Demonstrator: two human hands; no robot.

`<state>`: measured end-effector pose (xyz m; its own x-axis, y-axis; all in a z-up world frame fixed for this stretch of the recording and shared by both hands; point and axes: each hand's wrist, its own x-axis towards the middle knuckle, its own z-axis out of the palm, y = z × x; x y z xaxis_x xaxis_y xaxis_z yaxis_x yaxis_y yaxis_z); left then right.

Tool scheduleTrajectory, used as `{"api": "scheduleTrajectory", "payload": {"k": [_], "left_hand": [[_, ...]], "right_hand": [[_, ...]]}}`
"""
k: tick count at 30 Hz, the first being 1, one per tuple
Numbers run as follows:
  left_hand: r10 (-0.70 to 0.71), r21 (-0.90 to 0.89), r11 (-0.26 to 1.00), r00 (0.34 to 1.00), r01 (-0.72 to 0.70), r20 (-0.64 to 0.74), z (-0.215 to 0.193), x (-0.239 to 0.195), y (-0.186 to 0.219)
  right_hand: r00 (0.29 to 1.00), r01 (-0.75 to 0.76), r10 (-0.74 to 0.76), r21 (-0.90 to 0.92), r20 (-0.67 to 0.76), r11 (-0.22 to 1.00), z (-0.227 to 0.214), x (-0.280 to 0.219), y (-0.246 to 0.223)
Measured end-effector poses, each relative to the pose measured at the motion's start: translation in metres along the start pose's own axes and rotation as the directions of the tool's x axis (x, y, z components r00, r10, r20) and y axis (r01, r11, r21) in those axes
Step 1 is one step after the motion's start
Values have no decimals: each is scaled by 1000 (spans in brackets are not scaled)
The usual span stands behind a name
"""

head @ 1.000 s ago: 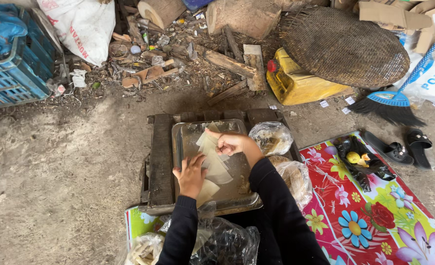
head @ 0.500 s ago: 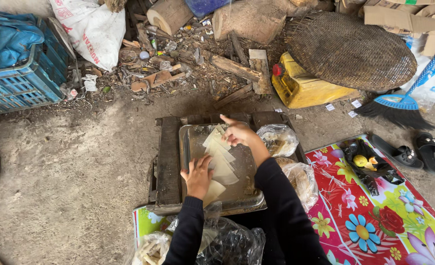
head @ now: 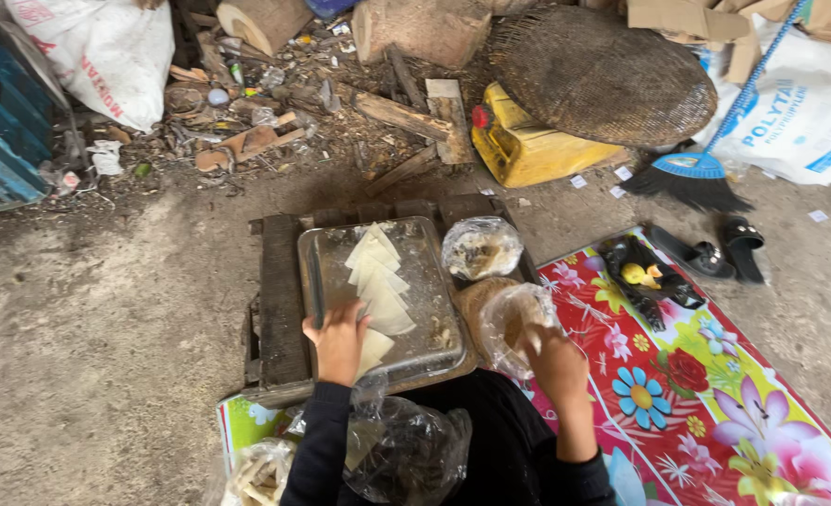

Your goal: The person fills and folds triangular pastry wraps on a metal tray, using a spoon to add filling from a plastic bag and stacking the finished wraps.

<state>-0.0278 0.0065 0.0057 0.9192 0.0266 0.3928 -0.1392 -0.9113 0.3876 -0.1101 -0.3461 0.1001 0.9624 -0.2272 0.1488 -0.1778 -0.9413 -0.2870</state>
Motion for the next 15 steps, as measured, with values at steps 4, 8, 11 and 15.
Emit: {"api": "scheduleTrajectory", "payload": {"k": [4,8,11,15], "left_hand": [[51,2,999,992,-51,-113,-13,-18,10],[164,-24,986,986,-163,24,-33,-42,17],[218,-90,972,976,-218,-18,-39,-61,23],[174,-69,982,984,-175,-26,-43,-67,17]], "right_hand": [[995,-89,87,43,46,995,29,-29,17],[983,-178,166,185,81,966,48,-35,24],[994,10,31,383,-101,924,51,-35,26],[940,26,87,324,-331,946,50,-33,26]]}}
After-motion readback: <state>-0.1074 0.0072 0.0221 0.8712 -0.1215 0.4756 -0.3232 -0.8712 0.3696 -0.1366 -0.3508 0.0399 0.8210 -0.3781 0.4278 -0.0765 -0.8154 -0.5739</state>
